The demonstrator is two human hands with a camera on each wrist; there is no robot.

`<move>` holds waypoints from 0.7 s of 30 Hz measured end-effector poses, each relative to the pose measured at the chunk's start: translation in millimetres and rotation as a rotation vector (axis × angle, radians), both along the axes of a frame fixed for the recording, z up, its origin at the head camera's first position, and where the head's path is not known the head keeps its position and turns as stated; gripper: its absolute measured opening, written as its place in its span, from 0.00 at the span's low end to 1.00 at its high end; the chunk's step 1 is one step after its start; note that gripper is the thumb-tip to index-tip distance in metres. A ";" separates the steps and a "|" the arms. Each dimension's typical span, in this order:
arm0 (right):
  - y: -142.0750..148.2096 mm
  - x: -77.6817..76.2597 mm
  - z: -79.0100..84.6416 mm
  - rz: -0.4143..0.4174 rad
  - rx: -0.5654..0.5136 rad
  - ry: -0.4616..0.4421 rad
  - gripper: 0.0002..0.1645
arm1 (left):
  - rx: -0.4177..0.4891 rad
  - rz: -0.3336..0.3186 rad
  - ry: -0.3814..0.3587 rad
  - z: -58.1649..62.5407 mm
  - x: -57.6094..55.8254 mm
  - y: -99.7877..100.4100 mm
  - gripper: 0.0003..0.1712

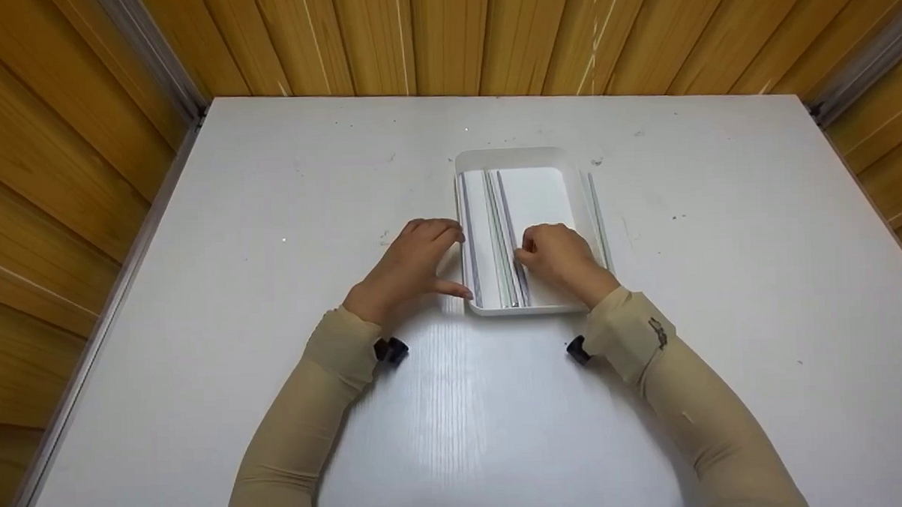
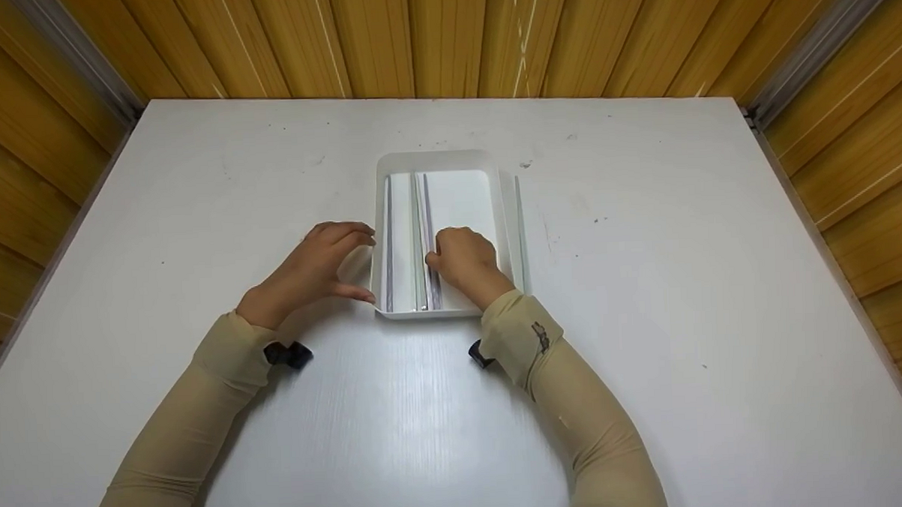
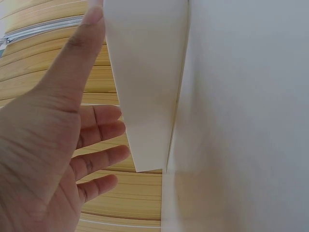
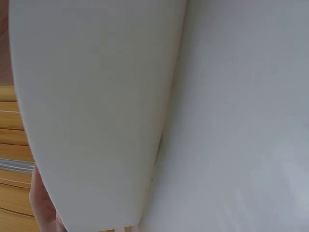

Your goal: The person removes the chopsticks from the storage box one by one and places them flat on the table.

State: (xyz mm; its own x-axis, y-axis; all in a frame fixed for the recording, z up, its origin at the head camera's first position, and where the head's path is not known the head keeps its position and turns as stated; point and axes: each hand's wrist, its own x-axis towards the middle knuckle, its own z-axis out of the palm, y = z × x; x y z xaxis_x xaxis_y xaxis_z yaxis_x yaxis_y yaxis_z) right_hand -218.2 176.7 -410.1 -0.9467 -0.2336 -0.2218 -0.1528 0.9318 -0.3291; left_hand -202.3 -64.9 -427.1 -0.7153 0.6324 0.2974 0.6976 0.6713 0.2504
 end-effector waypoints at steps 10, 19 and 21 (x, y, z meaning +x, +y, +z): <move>-3.8 -1.5 -4.3 -0.017 0.041 -0.021 0.14 | 0.004 -0.008 -0.001 0.7 -1.0 -0.6 0.48; -6.0 -1.7 -4.0 -0.006 0.089 -0.047 0.16 | 0.007 -0.010 -0.006 0.7 -0.4 -0.6 0.48; -5.7 -1.7 -4.8 0.000 0.098 -0.049 0.17 | -0.002 -0.004 -0.018 0.9 -0.4 -0.3 0.48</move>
State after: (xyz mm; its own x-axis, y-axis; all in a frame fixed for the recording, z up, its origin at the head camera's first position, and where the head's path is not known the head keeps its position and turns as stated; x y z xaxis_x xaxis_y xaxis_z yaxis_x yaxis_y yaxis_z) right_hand -220.0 171.0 -414.9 -0.9343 -0.2083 -0.2894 -0.1385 0.9599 -0.2436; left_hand -202.8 -65.2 -426.2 -0.7178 0.6362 0.2829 0.6959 0.6688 0.2616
